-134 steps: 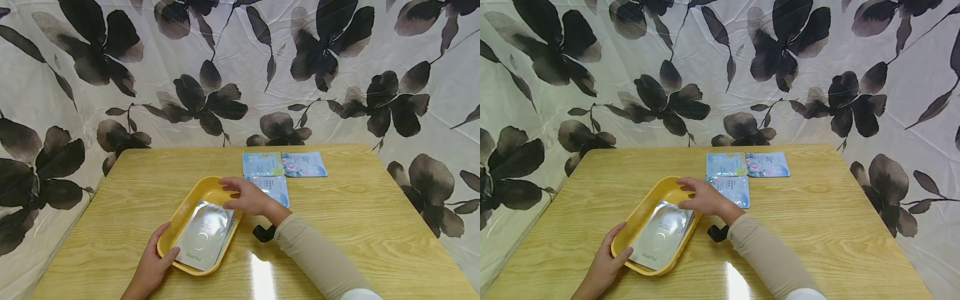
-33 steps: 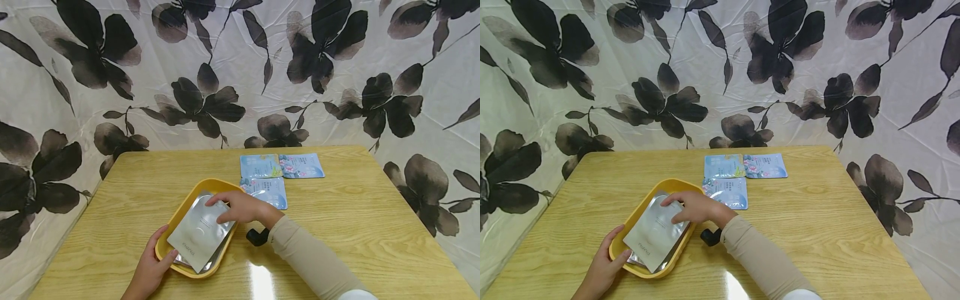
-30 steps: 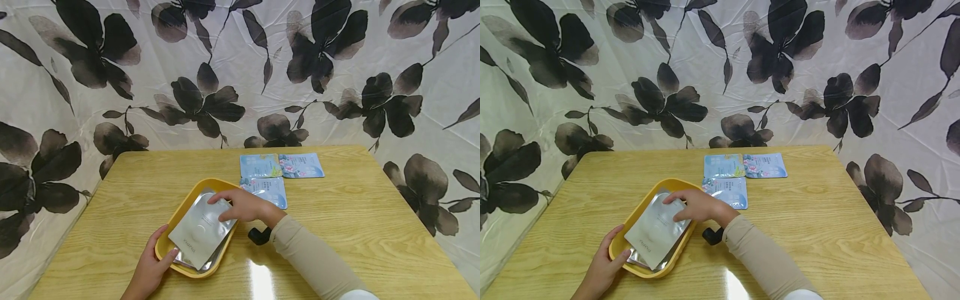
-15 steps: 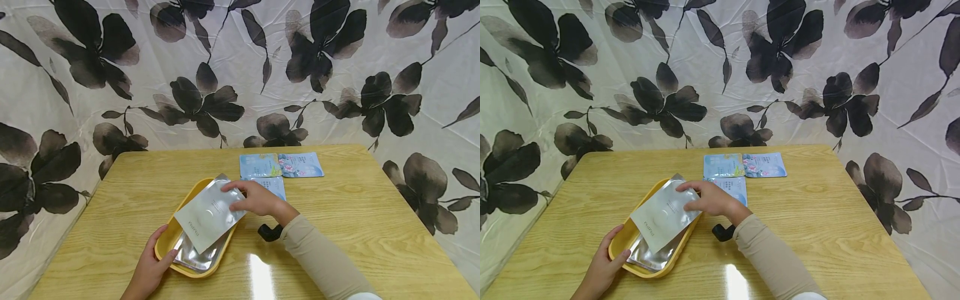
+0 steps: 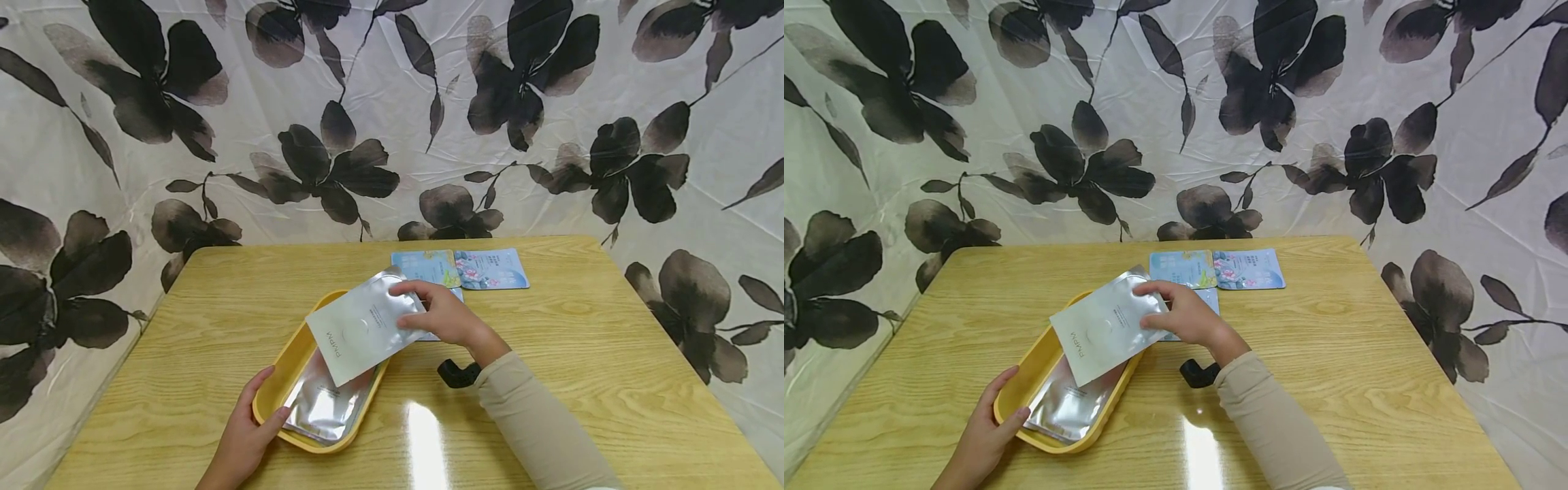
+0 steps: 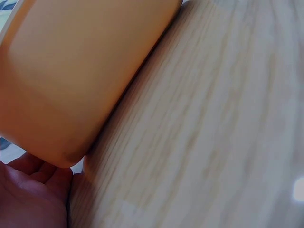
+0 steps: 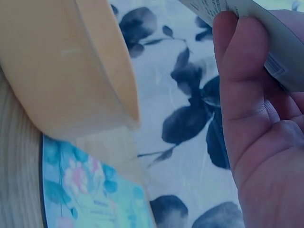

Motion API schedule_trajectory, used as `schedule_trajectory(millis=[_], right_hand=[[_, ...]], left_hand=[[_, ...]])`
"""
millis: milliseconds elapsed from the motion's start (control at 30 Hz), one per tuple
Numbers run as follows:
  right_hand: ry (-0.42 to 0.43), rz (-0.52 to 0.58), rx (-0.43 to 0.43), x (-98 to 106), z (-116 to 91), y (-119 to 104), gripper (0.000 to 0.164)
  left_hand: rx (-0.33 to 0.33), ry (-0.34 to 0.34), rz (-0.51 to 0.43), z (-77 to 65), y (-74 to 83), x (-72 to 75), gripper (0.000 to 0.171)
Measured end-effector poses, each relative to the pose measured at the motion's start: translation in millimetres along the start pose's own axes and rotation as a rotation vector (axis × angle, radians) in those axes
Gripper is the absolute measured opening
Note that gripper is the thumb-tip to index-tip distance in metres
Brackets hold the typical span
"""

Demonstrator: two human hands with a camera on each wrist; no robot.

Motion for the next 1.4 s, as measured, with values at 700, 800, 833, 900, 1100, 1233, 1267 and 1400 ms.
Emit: schedule_trajectory(millis=[700,800,833,900,1100,1233,1267,1400], right_hand=[[0.159,-0.007,-0.04,45,-34,27,0.047],[0.174,-0.018,-0.038,53,-39,29,0.047],[0.18,-0.02,-0.037,55,-40,30,0.047],[0.196,-0.027,-0.038,60,-43,33,0.047],[0.231,-0.022,-0.049,71,-53,40,0.044],[0.248,0.0,-0.058,76,-60,45,0.043],[0.256,0.007,-0.061,78,-62,46,0.043],[0.28,0.024,-0.071,85,-69,50,0.04]], left_hand=[[-0.016,-0.01,-0.016,0.5,0.2,-0.3,0.063],[-0.013,-0.009,-0.014,0.8,-0.2,-0.2,0.063],[-0.01,-0.009,-0.011,0.9,-0.4,-0.2,0.063],[-0.004,-0.009,-0.005,1.2,-0.7,-0.1,0.063],[0.006,-0.016,0.002,1.6,-0.9,-0.4,0.063],[0.006,-0.023,-0.006,1.9,-0.6,-0.7,0.063],[0.005,-0.024,-0.007,1.9,-0.5,-0.7,0.064],[0.001,-0.023,-0.019,1.6,-0.7,-0.5,0.064]])
Point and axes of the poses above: each hand's wrist, its own z-axis towards the middle knuckle, its own x-axis out of the back of the hand, y = z × x, the point moved 7 cm from there along z, towards the middle knuckle, and after that the axes turned 9 degrees about x, right-handed, at the moved point
